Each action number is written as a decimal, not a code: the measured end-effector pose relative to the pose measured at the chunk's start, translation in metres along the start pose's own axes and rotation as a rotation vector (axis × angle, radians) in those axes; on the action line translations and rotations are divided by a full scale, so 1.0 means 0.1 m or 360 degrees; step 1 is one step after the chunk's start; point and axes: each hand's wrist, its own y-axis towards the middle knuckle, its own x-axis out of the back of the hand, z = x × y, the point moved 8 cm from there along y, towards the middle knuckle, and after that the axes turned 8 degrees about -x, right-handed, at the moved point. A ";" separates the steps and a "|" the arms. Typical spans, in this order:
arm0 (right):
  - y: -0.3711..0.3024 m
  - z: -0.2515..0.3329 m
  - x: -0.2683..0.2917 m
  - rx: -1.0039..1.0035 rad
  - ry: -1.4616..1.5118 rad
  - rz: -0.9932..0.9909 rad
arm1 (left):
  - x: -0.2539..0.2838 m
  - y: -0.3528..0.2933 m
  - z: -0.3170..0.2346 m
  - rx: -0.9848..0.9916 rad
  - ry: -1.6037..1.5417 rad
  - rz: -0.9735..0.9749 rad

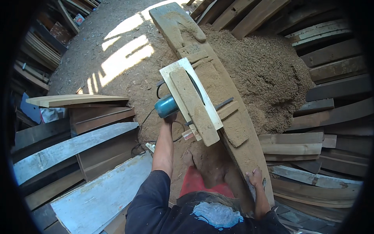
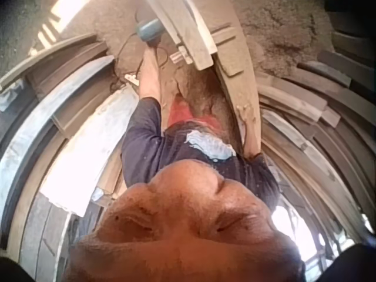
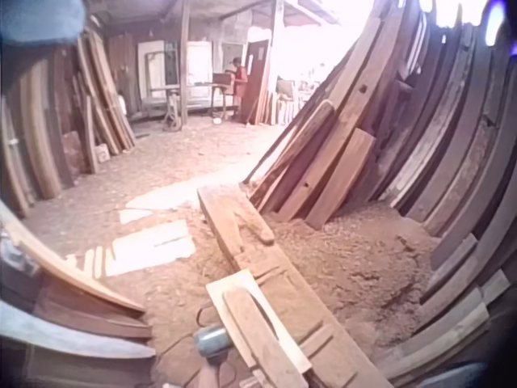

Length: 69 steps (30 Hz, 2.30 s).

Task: The person cuts slots into wooden boards using an electric circular saw, checks the joints by hand, and stacks the boards with other lumber.

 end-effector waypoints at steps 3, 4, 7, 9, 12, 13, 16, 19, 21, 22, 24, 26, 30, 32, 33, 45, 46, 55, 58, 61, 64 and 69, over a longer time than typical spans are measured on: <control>-0.02 0.05 0.03 -0.0007 0.0010 -0.0007 | -0.02 0.10 0.04 0.0014 -0.0110 -0.0003; -0.02 0.05 0.03 -0.0031 0.0049 -0.0008 | -0.03 0.11 0.05 0.0019 -0.0138 0.0000; -0.02 0.03 0.02 -0.0061 0.0111 -0.0015 | -0.06 0.17 0.08 0.0036 -0.0203 0.0005; -0.02 0.03 0.02 -0.0063 0.0134 -0.0023 | -0.07 0.18 0.10 0.0045 -0.0262 0.0005; -0.02 0.04 0.01 -0.0022 0.0103 -0.0023 | -0.09 0.17 0.10 0.0076 -0.0356 0.0021; -0.02 0.05 0.02 0.0023 0.0107 -0.0085 | -0.11 0.16 0.10 0.0087 -0.0390 0.0029; -0.03 0.04 0.07 0.0072 0.0110 -0.0168 | -0.23 -0.01 0.08 0.0173 -0.0566 0.0092; -0.01 0.15 0.03 0.0127 0.0132 -0.0104 | -0.02 -0.54 0.31 0.0382 -0.1020 0.0067; -0.02 0.07 0.08 0.0109 0.0148 -0.0096 | -0.07 -1.22 0.53 0.0628 -0.0645 0.0238; -0.02 0.14 0.07 0.0135 0.0153 -0.0053 | 0.25 -1.59 0.75 0.0608 -0.0349 0.0257; 0.02 -0.03 0.07 0.0127 0.0144 -0.0054 | 0.38 -2.49 0.91 0.0491 0.0320 0.0363; 0.05 0.16 -0.03 0.0206 0.0090 0.0023 | 1.08 -3.55 1.63 0.0789 0.0642 0.0394; 0.23 0.04 -0.13 0.0311 -0.0146 0.0163 | 1.48 -5.12 1.87 0.1040 0.0836 0.0340; 0.22 0.08 -0.01 0.0455 -0.0023 -0.0063 | 1.74 -5.82 1.94 0.1230 0.0702 0.0160; 0.25 0.15 -0.12 0.0579 -0.0050 0.0023 | 1.82 -6.04 1.97 0.1273 0.0477 0.0122; 0.46 0.27 -0.29 0.0737 -0.0430 0.0204 | 0.72 -8.29 2.09 0.1304 0.0018 -0.0659; 0.48 0.28 -0.29 0.0713 -0.0411 0.0212 | 0.73 -8.39 2.12 0.1303 -0.0011 -0.0666; 0.00 0.73 -0.60 0.0681 -0.0658 0.0074 | 2.96 -9.49 1.35 0.1222 0.0088 -0.1953; -0.79 1.06 -0.74 0.0805 -0.0773 -0.0125 | 4.16 -9.82 0.95 0.1123 0.0395 -0.2187; -1.22 1.37 -1.29 0.1216 -0.0804 0.0336 | 5.21 -10.14 0.51 0.1116 0.0614 -0.2294; -1.65 1.49 -2.22 0.1464 -0.0918 0.0753 | 6.10 -10.44 0.55 0.1101 0.0947 -0.2257; -2.23 1.52 -2.65 0.1525 -0.0847 0.1158 | 6.91 -10.05 0.28 0.1195 0.1131 -0.1928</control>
